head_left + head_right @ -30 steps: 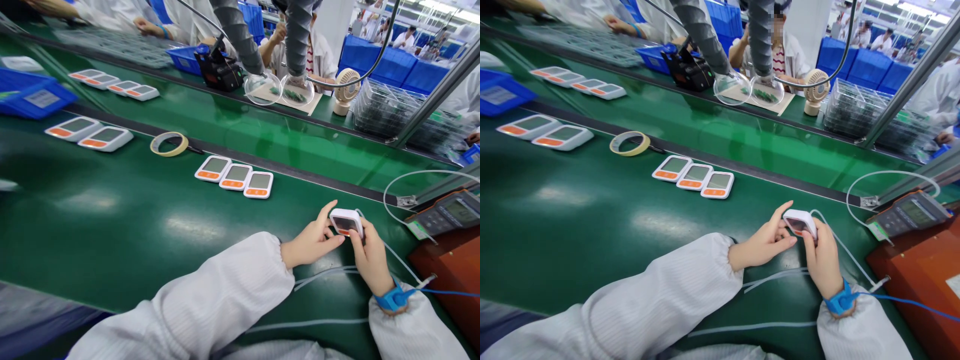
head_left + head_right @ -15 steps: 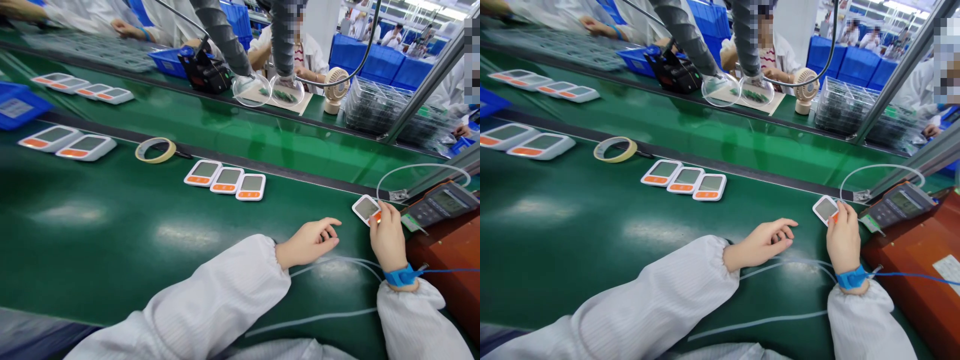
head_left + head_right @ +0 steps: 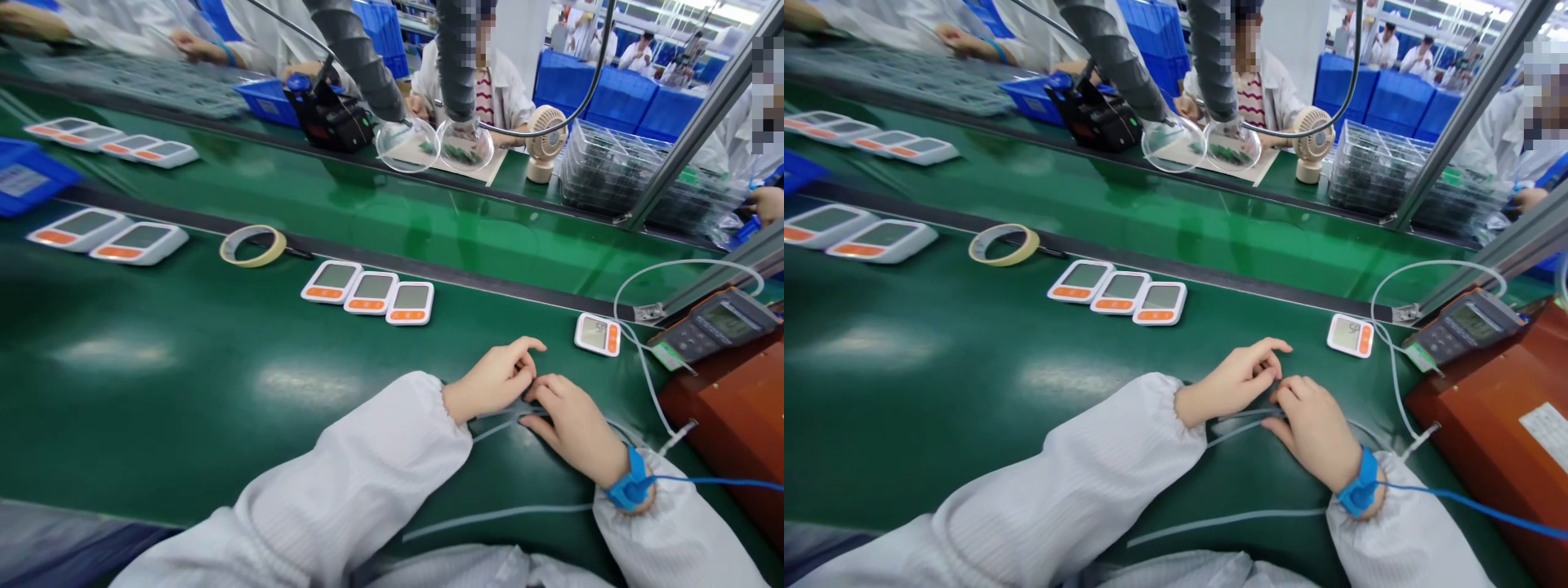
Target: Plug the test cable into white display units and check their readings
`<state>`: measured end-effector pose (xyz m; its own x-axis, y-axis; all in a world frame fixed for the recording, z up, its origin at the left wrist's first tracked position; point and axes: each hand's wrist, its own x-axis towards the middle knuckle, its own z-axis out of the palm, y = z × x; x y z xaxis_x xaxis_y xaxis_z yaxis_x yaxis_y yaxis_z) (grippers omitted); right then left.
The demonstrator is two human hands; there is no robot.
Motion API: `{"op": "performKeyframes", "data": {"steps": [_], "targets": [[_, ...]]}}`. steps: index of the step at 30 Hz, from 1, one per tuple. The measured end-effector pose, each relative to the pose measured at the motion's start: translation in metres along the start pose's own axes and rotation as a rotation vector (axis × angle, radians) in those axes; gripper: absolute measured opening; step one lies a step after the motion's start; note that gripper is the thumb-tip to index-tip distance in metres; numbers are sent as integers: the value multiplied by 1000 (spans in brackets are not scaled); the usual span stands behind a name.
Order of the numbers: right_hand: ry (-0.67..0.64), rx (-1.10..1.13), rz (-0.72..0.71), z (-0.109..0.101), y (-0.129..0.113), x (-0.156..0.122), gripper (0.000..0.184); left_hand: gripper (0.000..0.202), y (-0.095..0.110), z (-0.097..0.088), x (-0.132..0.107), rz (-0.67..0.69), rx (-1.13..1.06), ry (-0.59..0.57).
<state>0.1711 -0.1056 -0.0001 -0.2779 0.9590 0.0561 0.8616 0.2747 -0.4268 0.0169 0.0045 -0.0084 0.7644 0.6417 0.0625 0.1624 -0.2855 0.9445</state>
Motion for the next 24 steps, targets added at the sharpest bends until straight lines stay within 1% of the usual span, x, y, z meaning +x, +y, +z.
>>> {"op": "performKeyframes", "data": {"steps": [2,3,5,6,7,8,9,10,11,12,13,15,17,19,20,22,24], "targets": [[-32,-17,-20,0,-4,0,14,31,2,-16,3,30,82,71],[-40,-18,-27,0,-5,0,14,28,2,-25,4,56,148,134],[-38,-9,-40,0,-4,-1,14,27,2,-43,7,106,341,298],[-24,-4,-46,0,-3,-1,14,28,1,-52,7,107,467,387],[-3,0,-52,1,-1,-2,13,30,0,-58,8,81,605,470],[23,7,-55,2,0,-2,13,33,-2,-63,8,27,740,532],[57,14,-53,2,2,-2,12,38,-4,-66,7,-47,857,564],[101,22,-44,3,4,-2,11,44,-7,-66,7,-127,946,564],[155,29,-29,3,6,-2,12,48,-9,-65,6,-196,1004,538],[209,35,-13,4,7,-2,14,50,-12,-63,5,-240,1036,498],[256,40,-1,3,7,-2,21,51,-13,-59,5,-258,1051,454],[318,42,7,2,8,-2,37,50,-15,-52,5,-227,1058,385],[348,33,-2,0,8,-1,49,49,-13,-46,5,-134,1051,316],[384,18,-17,-2,7,-1,53,48,-10,-41,5,-29,1021,240],[402,10,-25,-2,7,-1,52,48,-8,-39,5,5,1006,223],[425,-1,-40,-2,8,-2,49,50,-7,-36,5,-2,987,255],[432,-18,-43,-1,9,-2,45,56,-6,-35,5,-76,963,316]]}}
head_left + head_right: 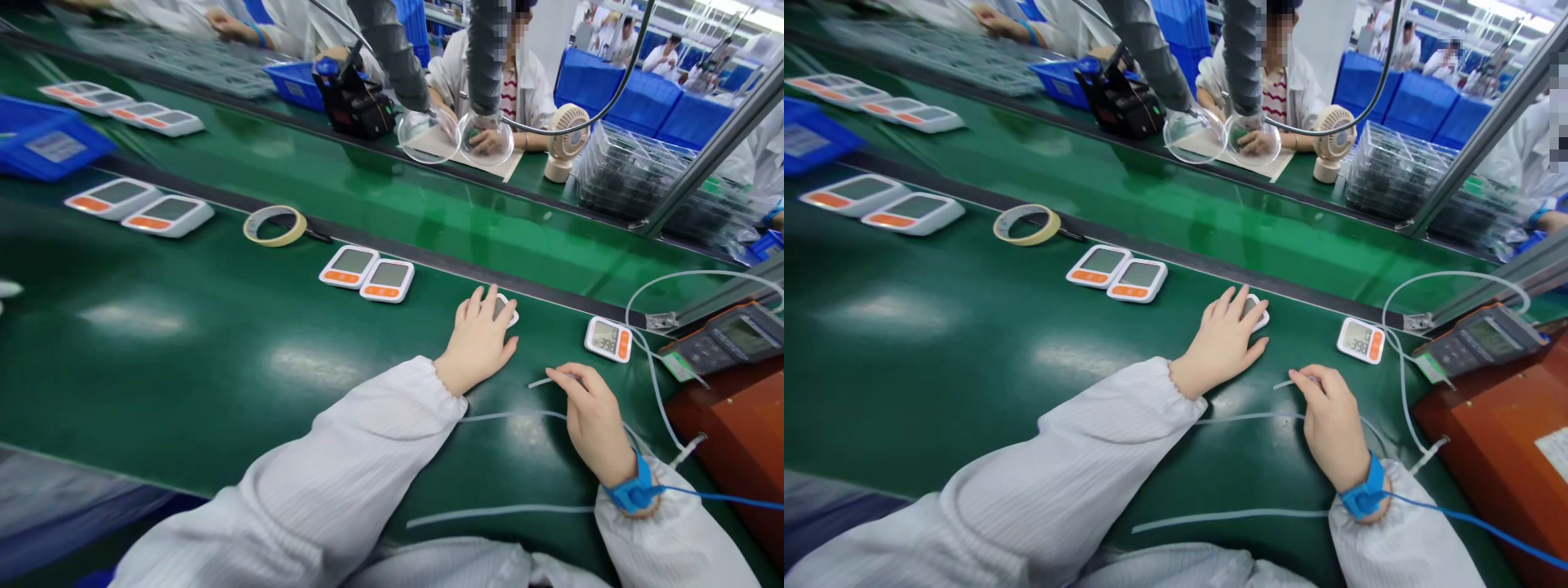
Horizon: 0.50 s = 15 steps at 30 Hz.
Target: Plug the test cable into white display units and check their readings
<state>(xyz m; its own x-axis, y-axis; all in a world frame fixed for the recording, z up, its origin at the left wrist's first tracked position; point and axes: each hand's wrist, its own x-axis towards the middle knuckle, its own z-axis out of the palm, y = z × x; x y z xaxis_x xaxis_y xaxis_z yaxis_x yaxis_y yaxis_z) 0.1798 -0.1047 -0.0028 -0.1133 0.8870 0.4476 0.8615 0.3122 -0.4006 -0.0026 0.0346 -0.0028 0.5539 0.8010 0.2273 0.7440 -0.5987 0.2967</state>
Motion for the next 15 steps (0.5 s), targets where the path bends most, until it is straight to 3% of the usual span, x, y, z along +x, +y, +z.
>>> {"op": "performKeyframes", "data": {"steps": [3,5,7,10,12,15], "targets": [[-8,-83,-5,1,2,0,29,58,-2,-1,2,-44,-132,-34],[-23,-173,-16,1,3,1,20,55,0,-3,2,-35,-369,-53],[-59,-234,-33,2,3,1,22,54,8,-3,1,-93,-766,-102],[-126,-284,-32,2,4,1,28,55,29,1,-7,-287,-1443,-236],[-88,-341,13,-1,5,1,30,57,40,7,-12,-400,-1708,-276],[105,-359,85,-10,9,2,25,58,46,15,-16,-458,-1825,-288]]}}
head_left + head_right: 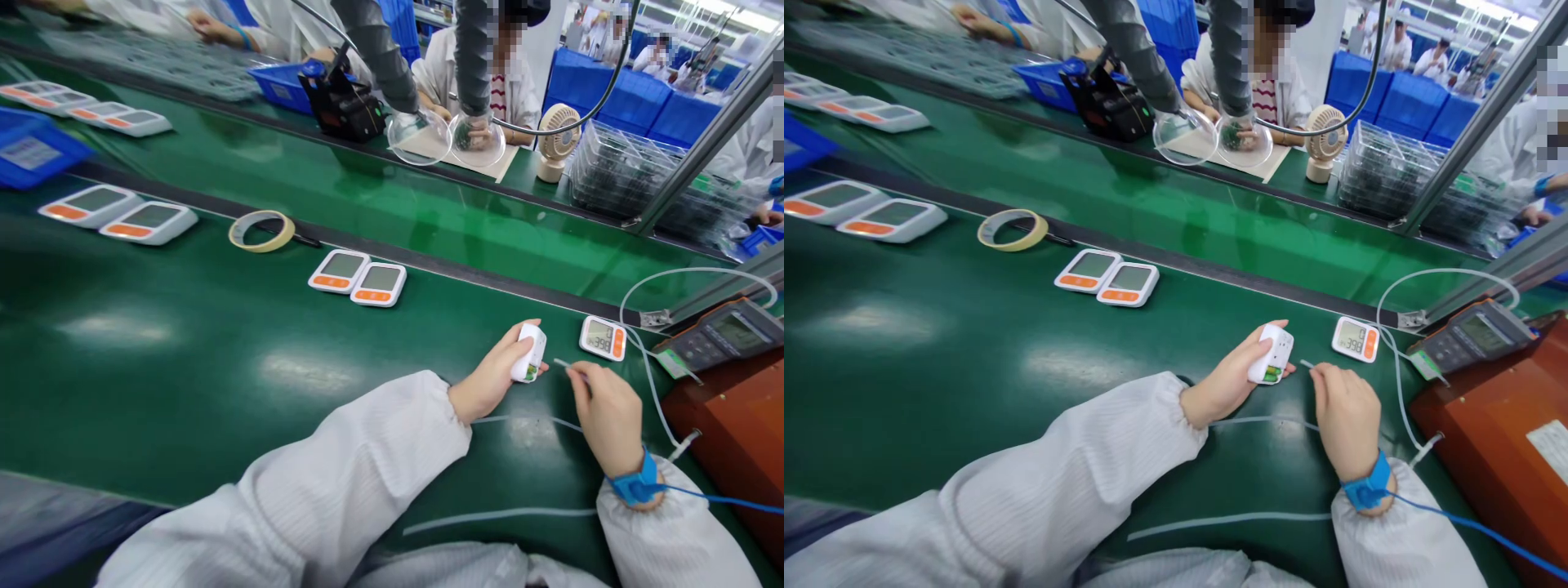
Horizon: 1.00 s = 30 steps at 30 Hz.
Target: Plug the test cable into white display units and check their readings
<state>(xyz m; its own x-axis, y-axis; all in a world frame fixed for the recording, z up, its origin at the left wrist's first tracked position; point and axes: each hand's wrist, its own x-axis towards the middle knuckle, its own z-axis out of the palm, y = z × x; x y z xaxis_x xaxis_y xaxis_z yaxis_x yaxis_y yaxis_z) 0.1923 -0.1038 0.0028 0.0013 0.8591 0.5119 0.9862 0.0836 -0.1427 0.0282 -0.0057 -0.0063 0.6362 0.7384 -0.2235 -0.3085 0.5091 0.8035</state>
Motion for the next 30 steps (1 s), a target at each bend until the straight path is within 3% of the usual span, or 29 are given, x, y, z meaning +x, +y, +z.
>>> {"op": "performKeyframes", "data": {"steps": [3,7,11,30], "targets": [[114,166,-11,-6,3,3,18,59,-4,-2,2,-21,-22,-64],[47,321,-122,-3,-2,3,20,64,-6,-2,2,-57,-37,-161],[50,290,-84,0,-7,1,11,64,-4,2,-3,-94,16,-206],[22,460,-9,1,-14,2,13,61,0,3,-10,-13,328,-246]]}}
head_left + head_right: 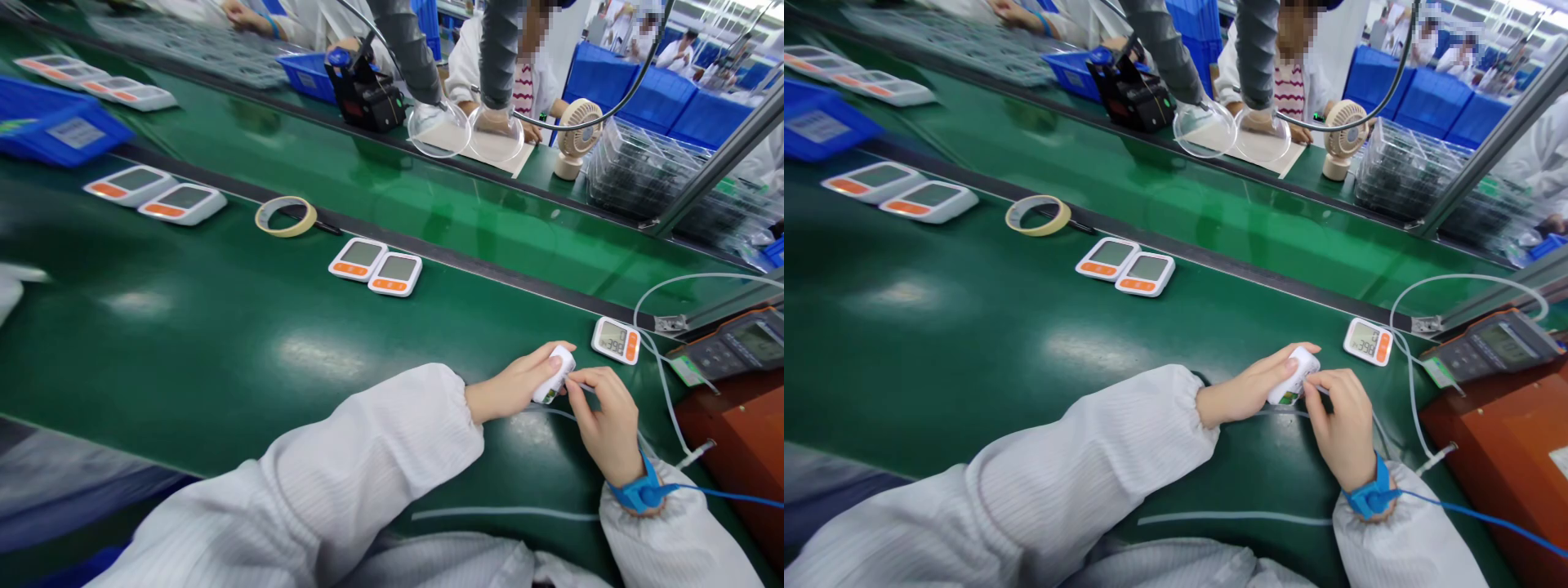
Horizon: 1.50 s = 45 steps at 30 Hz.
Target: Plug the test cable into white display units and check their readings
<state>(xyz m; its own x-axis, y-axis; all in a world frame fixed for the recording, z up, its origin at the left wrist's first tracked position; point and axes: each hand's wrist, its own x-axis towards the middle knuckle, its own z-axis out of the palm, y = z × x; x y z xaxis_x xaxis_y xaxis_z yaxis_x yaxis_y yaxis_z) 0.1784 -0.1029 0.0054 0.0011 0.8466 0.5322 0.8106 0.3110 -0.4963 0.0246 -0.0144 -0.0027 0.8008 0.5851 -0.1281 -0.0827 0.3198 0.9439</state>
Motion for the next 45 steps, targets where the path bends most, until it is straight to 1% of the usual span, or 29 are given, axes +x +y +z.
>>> {"op": "performKeyframes", "data": {"steps": [5,10,13,16,18,23,26,29,31,34,40,45], "targets": [[7,9,-24,1,-2,0,11,59,1,1,-1,17,75,8],[15,-44,-32,2,-3,-1,11,59,3,1,-2,20,133,-10],[27,-28,-52,2,-5,-1,8,58,2,1,-3,56,197,-15],[33,-8,-39,2,-7,-1,8,58,-1,2,-3,64,235,-12],[28,5,-21,3,-6,0,7,59,-2,2,-3,49,210,1],[39,26,1,4,-4,0,6,59,-1,5,-1,28,20,48],[55,17,45,4,-4,-2,6,61,2,5,0,19,-61,56],[54,5,81,3,-4,-3,8,63,2,5,0,1,-116,54],[47,11,87,3,-5,-3,9,63,2,4,1,-1,-115,53],[52,20,76,3,-5,-3,9,61,0,3,0,18,-26,42],[64,15,63,5,-6,-3,10,57,1,1,-4,73,241,27],[69,16,50,5,-7,-4,10,58,3,2,-5,89,323,16]]}}
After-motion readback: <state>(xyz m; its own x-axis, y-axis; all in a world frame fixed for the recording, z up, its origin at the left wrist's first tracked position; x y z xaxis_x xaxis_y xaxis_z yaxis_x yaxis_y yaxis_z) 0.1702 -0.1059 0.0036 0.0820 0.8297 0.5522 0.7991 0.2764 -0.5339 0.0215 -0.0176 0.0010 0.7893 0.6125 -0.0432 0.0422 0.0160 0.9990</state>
